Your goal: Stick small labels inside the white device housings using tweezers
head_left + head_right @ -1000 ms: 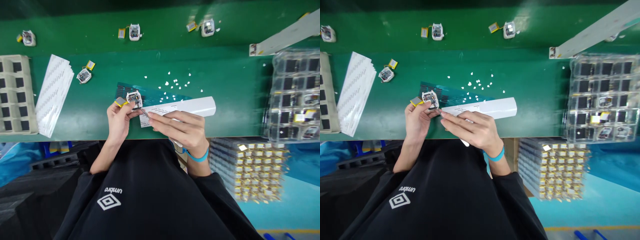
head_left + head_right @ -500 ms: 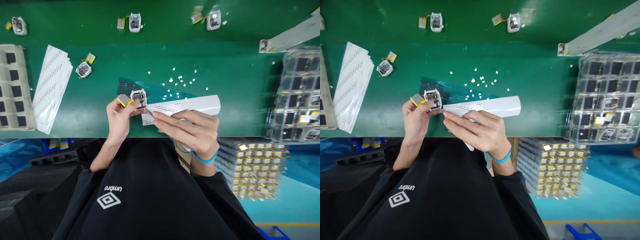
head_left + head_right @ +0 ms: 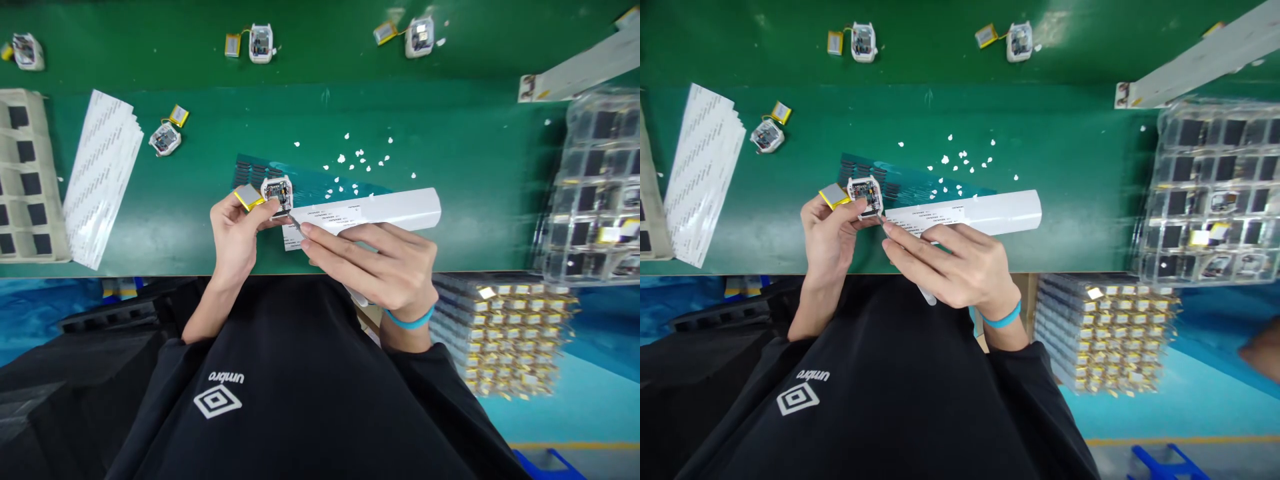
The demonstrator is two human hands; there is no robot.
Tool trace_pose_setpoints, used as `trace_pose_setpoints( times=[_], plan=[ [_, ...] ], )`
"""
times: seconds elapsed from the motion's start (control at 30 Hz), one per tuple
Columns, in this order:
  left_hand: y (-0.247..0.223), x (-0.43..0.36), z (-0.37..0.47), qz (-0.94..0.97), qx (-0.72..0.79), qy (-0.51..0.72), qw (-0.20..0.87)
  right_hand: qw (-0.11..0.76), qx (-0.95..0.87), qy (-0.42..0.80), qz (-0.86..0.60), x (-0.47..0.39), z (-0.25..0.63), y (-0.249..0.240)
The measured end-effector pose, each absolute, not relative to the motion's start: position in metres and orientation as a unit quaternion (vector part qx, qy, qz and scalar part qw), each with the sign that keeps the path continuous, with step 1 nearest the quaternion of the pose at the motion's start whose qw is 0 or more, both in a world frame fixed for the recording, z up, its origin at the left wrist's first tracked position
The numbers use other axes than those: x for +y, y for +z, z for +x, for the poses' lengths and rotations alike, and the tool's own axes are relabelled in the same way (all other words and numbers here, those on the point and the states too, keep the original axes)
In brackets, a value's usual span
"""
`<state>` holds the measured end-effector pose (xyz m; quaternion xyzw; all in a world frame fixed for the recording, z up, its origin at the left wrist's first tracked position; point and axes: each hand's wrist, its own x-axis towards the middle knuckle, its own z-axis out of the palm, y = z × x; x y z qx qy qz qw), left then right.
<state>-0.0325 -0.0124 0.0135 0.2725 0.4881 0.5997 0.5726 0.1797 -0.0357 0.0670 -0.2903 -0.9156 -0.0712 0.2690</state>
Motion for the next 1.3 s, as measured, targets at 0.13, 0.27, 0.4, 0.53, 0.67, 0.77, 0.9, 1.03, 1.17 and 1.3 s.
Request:
trace_pose_setpoints(
  times=[0.13, 0.27, 0.4, 0.53, 0.67, 0.77, 0.9, 1.03, 1.17, 1.3],
  plan=[
    [0.014, -0.013, -0.031, 0.277, 0.483, 0.601, 0.574, 0.269, -0.916, -0.076, -0.286, -0.036, 0.179, 0.067],
    [0.014, -0.012, -0.030, 0.283, 0.475, 0.610, 0.568, 0.269, -0.915, -0.088, -0.288, -0.034, 0.177, 0.069],
    [0.013, -0.013, -0.028, 0.301, 0.471, 0.619, 0.552, 0.278, -0.912, -0.074, -0.291, -0.034, 0.176, 0.066],
    [0.011, -0.013, -0.024, 0.327, 0.488, 0.617, 0.523, 0.281, -0.908, -0.026, -0.310, -0.035, 0.178, 0.057],
    [0.009, -0.012, -0.023, 0.335, 0.515, 0.608, 0.504, 0.290, -0.897, 0.005, -0.332, -0.036, 0.180, 0.052],
    [0.007, -0.011, -0.023, 0.337, 0.519, 0.601, 0.506, 0.304, -0.899, -0.014, -0.314, -0.035, 0.178, 0.051],
    [0.004, -0.015, -0.022, 0.324, 0.514, 0.595, 0.526, 0.333, -0.887, -0.009, -0.321, -0.035, 0.177, 0.044],
    [0.001, -0.004, -0.033, 0.336, 0.497, 0.567, 0.565, 0.397, -0.851, -0.004, -0.344, -0.040, 0.183, 0.027],
    [0.001, 0.066, -0.075, 0.456, 0.537, 0.526, 0.477, 0.426, -0.823, 0.013, -0.375, -0.048, 0.187, 0.012],
    [0.005, 0.168, -0.142, 0.501, 0.626, 0.481, 0.356, 0.432, -0.819, 0.012, -0.378, -0.055, 0.190, 0.006]
  ],
)
